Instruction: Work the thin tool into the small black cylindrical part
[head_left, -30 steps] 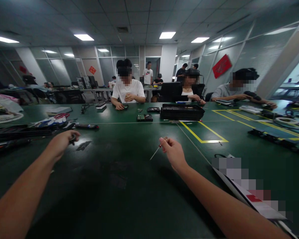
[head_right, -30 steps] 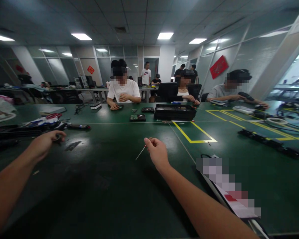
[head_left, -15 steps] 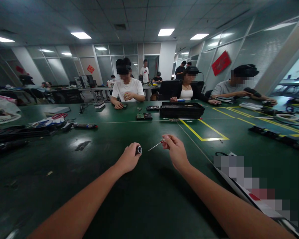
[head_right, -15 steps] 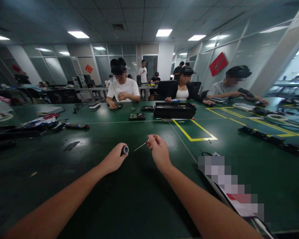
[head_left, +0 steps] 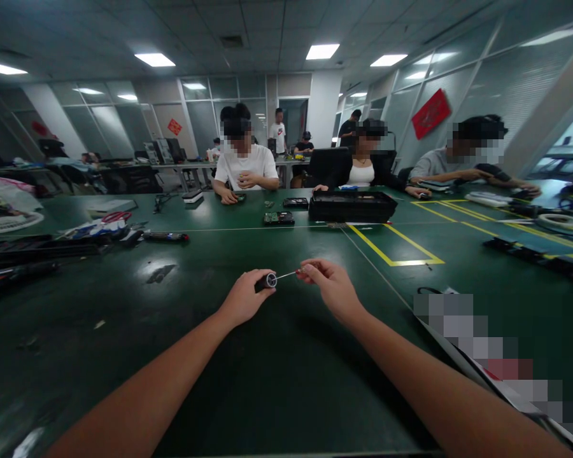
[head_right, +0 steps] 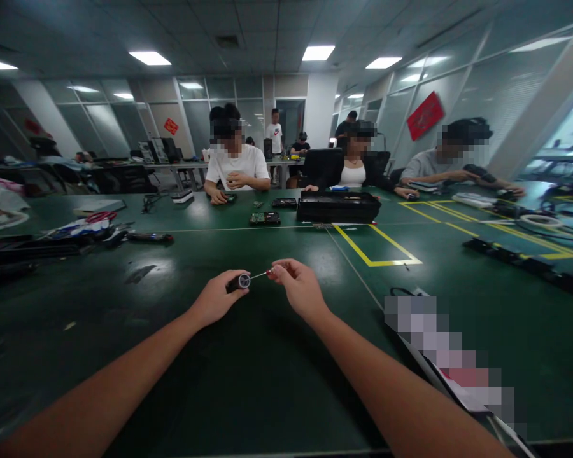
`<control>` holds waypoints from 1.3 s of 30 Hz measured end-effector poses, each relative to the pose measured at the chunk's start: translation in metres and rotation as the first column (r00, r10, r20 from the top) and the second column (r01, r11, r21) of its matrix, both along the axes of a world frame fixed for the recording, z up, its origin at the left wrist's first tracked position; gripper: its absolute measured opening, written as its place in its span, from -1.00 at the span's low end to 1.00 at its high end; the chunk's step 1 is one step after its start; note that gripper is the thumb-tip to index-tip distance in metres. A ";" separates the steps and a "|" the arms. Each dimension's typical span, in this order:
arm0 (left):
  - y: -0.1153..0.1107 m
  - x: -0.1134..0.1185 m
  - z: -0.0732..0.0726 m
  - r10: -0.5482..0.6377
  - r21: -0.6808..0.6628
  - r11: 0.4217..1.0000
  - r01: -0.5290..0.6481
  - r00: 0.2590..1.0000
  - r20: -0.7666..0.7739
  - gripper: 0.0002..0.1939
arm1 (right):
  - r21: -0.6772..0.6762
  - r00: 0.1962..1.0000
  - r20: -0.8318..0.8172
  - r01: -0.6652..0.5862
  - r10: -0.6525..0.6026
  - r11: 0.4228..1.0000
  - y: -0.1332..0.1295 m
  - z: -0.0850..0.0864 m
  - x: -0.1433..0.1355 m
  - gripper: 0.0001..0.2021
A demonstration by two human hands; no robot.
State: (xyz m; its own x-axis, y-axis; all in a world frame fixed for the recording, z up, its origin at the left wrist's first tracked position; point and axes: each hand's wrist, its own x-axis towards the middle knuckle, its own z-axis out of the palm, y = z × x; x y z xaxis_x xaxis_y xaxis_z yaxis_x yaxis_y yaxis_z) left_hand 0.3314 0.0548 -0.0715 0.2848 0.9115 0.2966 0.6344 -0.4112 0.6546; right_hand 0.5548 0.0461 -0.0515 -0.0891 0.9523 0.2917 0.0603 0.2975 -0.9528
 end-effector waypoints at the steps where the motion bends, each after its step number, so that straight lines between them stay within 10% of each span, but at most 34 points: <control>1: 0.000 0.000 0.000 0.001 -0.001 1.000 -0.001 1.000 0.006 -0.64 | 0.005 1.000 0.015 0.010 -0.010 1.000 0.000 0.000 0.000 -0.73; 17: -0.003 0.000 0.003 -0.022 -0.016 1.000 0.022 0.999 -0.026 -0.61 | 0.120 0.821 0.456 0.327 -0.345 0.937 -0.011 0.016 0.002 -0.44; 28: -0.003 -0.002 0.005 -0.030 -0.006 1.000 0.030 1.000 -0.001 -0.61 | -0.174 0.881 0.379 0.368 -0.283 0.914 -0.007 0.012 0.000 -0.38; 39: -0.006 0.000 0.009 -0.029 0.008 1.000 0.029 0.997 -0.069 -0.64 | -0.036 0.887 0.408 0.252 -0.216 0.967 -0.009 0.014 0.000 -0.48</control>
State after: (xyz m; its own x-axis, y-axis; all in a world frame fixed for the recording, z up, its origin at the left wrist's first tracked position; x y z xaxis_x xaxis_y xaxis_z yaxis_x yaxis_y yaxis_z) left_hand 0.3311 0.0489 -0.0623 0.3311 0.9000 0.2834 0.6653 -0.4357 0.6063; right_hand 0.5548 0.0375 -0.0378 0.0480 0.9795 0.1956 0.4967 0.1464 -0.8555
